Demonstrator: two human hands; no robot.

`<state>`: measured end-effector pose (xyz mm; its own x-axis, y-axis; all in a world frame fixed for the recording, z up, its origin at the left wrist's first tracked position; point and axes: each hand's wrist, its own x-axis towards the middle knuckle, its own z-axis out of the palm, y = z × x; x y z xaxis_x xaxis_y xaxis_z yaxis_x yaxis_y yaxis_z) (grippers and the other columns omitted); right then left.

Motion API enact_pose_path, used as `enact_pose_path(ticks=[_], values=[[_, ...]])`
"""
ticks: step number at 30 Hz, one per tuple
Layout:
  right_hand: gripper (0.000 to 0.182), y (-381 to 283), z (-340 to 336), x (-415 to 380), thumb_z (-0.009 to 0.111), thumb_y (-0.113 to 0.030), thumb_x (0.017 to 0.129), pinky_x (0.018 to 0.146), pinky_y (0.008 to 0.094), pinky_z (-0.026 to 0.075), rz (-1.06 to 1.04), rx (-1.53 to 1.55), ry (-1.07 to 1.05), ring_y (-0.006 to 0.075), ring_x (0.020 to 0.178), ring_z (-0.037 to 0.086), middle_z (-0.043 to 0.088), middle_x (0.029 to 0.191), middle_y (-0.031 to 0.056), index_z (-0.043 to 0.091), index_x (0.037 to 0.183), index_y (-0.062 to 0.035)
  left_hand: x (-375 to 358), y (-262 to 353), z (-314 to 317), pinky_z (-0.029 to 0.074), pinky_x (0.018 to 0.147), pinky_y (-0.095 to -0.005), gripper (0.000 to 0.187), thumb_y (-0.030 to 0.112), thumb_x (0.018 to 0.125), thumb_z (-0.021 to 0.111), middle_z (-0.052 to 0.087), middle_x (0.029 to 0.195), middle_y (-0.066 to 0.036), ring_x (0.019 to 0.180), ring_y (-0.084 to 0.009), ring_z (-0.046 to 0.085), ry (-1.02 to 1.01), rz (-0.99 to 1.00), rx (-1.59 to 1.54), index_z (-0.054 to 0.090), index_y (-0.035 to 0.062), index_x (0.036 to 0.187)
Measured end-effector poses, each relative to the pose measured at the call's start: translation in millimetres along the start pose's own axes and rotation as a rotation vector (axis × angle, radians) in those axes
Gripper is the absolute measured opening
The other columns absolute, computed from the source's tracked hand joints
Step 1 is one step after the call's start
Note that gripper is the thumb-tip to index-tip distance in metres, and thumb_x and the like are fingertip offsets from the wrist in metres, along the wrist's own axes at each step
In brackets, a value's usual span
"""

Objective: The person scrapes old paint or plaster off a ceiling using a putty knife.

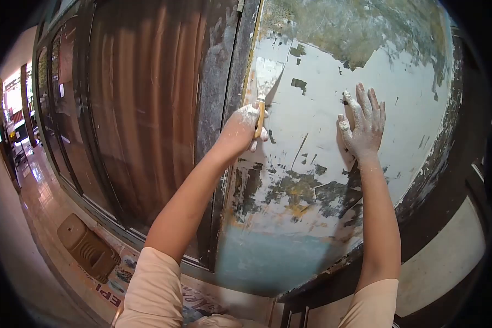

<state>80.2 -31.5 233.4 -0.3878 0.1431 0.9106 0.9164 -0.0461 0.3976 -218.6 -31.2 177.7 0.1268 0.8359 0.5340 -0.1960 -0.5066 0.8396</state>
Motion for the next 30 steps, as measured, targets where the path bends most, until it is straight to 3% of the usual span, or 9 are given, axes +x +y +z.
enact_pose_path(ticks=[8, 12, 14, 18, 20, 25, 26, 28, 30], values=[[0.052, -2, -4, 1, 0.063, -0.037, 0.083, 0.119, 0.0456, 0.016, 0.026, -0.013, -0.030, 0.0193, 0.141, 0.026, 0.032, 0.152, -0.0068, 0.051, 0.133, -0.0326, 26, 20, -3, 0.036, 0.041, -0.0211, 0.037, 0.035, 0.102, 0.035, 0.056, 0.069, -0.004, 0.054, -0.0087, 0.052, -0.021, 0.040, 0.099, 0.054, 0.0042, 0.102], [0.052, 1, -2, 0, 0.063, -0.038, 0.083, 0.119, 0.0454, 0.015, 0.018, 0.011, -0.008, 0.0185, 0.141, 0.026, 0.032, 0.152, -0.0074, 0.050, 0.134, -0.0336, -12, -42, -6, 0.036, 0.041, -0.0227, 0.037, 0.036, 0.101, 0.038, 0.057, 0.070, -0.003, 0.055, -0.0089, 0.053, 0.021, 0.129, 0.232, 0.056, 0.0047, 0.101], [0.052, -1, -3, -1, 0.063, -0.038, 0.083, 0.119, 0.0455, 0.016, 0.031, 0.003, -0.025, 0.0186, 0.141, 0.027, 0.033, 0.152, -0.0073, 0.050, 0.134, -0.0337, -38, -53, 9, 0.036, 0.042, -0.0234, 0.037, 0.037, 0.101, 0.039, 0.057, 0.070, -0.003, 0.055, -0.0087, 0.054, 0.075, -0.145, 0.038, 0.057, 0.0045, 0.101], [0.052, -1, -2, 0, 0.062, -0.038, 0.083, 0.119, 0.0457, 0.016, 0.031, -0.021, -0.029, 0.0189, 0.141, 0.027, 0.033, 0.151, -0.0070, 0.050, 0.133, -0.0334, -4, -32, 3, 0.040, 0.044, -0.0266, 0.043, 0.041, 0.101, 0.037, 0.058, 0.069, -0.005, 0.056, -0.0114, 0.056, -0.012, 0.065, 0.186, 0.057, 0.0039, 0.099], [0.052, 0, 0, 0, 0.062, -0.038, 0.083, 0.119, 0.0459, 0.016, 0.025, -0.013, -0.023, 0.0187, 0.141, 0.027, 0.033, 0.151, -0.0072, 0.050, 0.133, -0.0335, 2, -6, 6, 0.035, 0.043, -0.0231, 0.041, 0.042, 0.101, 0.037, 0.053, 0.063, -0.002, 0.048, -0.0085, 0.046, -0.006, 0.041, 0.077, 0.056, 0.0054, 0.102], [0.052, 0, -2, 0, 0.062, -0.038, 0.083, 0.119, 0.0464, 0.016, 0.025, 0.006, -0.011, 0.0188, 0.141, 0.027, 0.033, 0.151, -0.0075, 0.050, 0.133, -0.0334, -21, -47, 1, 0.036, 0.043, -0.0230, 0.043, 0.044, 0.101, 0.036, 0.053, 0.065, -0.002, 0.050, -0.0083, 0.047, 0.030, 0.030, 0.133, 0.056, 0.0053, 0.103], [0.052, -1, -2, -1, 0.062, -0.038, 0.083, 0.119, 0.0465, 0.016, 0.027, -0.006, -0.013, 0.0191, 0.141, 0.028, 0.034, 0.151, -0.0073, 0.050, 0.133, -0.0333, -37, -44, 11, 0.036, 0.043, -0.0228, 0.043, 0.044, 0.101, 0.037, 0.053, 0.065, -0.002, 0.050, -0.0082, 0.048, 0.081, -0.078, 0.071, 0.056, 0.0049, 0.102], [0.051, -2, -2, -1, 0.063, -0.038, 0.083, 0.118, 0.0466, 0.017, 0.033, -0.022, -0.012, 0.0194, 0.140, 0.028, 0.034, 0.151, -0.0072, 0.050, 0.133, -0.0331, -38, -48, 11, 0.035, 0.041, -0.0226, 0.041, 0.042, 0.101, 0.037, 0.053, 0.064, -0.003, 0.049, -0.0086, 0.048, 0.057, -0.105, 0.046, 0.057, 0.0051, 0.099], [0.051, -1, -1, 0, 0.062, -0.032, 0.082, 0.117, 0.0482, 0.017, 0.019, 0.043, 0.023, 0.0228, 0.141, 0.028, 0.034, 0.151, -0.0046, 0.052, 0.131, -0.0292, -8, -61, 1, 0.034, 0.040, -0.0227, 0.040, 0.040, 0.101, 0.037, 0.053, 0.063, -0.003, 0.048, -0.0086, 0.046, 0.054, 0.207, 0.256, 0.056, 0.0051, 0.096]])
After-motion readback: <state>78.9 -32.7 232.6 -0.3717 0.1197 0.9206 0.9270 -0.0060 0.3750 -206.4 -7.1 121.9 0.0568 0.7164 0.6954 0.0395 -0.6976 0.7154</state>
